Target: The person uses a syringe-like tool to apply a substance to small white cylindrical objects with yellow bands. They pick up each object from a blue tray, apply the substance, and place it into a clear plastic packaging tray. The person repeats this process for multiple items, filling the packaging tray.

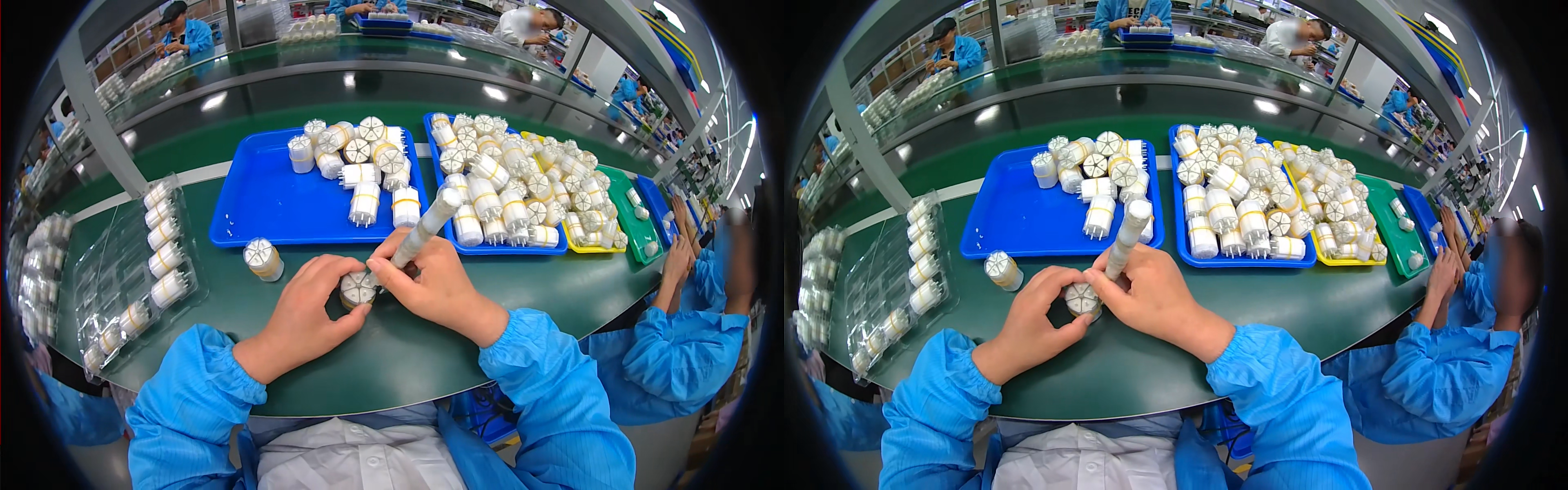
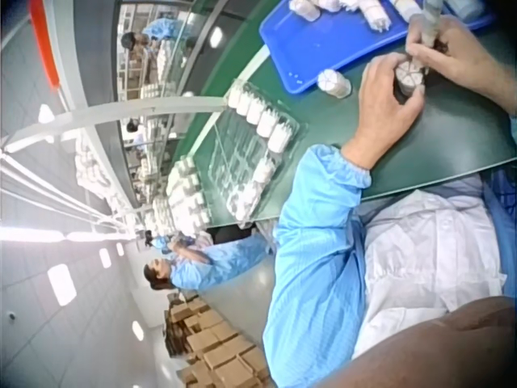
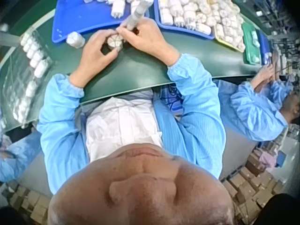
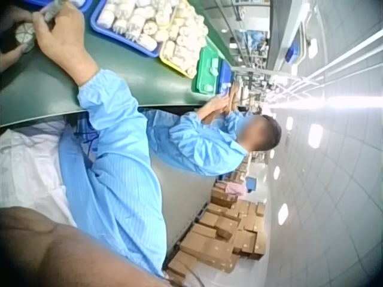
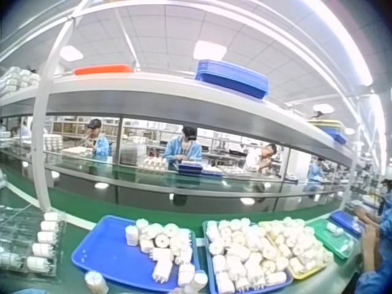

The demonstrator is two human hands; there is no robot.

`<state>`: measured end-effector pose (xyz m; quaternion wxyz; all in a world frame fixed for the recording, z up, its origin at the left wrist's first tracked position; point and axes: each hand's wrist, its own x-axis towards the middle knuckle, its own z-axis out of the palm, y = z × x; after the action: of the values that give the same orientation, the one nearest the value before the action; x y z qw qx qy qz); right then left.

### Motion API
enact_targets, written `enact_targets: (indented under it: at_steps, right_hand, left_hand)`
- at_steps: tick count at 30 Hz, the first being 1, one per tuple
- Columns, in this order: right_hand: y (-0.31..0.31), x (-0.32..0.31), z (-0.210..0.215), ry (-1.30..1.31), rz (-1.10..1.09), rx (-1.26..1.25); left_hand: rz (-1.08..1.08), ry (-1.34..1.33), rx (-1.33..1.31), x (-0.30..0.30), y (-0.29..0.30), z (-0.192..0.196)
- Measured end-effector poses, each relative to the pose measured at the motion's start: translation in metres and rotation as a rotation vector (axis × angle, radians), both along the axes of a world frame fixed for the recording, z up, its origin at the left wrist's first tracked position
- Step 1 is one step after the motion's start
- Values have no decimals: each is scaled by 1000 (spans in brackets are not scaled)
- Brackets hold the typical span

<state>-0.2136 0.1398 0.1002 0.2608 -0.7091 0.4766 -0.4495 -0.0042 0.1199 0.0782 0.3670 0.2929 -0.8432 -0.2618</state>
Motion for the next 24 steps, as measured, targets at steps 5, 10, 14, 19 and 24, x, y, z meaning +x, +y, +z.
enact_targets:
  at_steps: [5, 10, 14, 19, 24]
  right_hand:
    - [0, 0, 1, 4, 4, 24]
    - [0, 0, 2, 16, 1, 22]
    - [0, 0, 2, 21, 2, 17]
    - [1, 0, 2, 22, -20, 12]
    - [-4, 1, -5, -29, -48, -28]
  left_hand:
    - [4, 4, -22, 0, -1, -2]
    - [-2, 11, -19, -1, -1, -1]
    - [-5, 5, -25, 0, -1, -1]
    - [-9, 16, -44, -1, 0, -2]
    - [-21, 75, -34, -1, -4, -9]
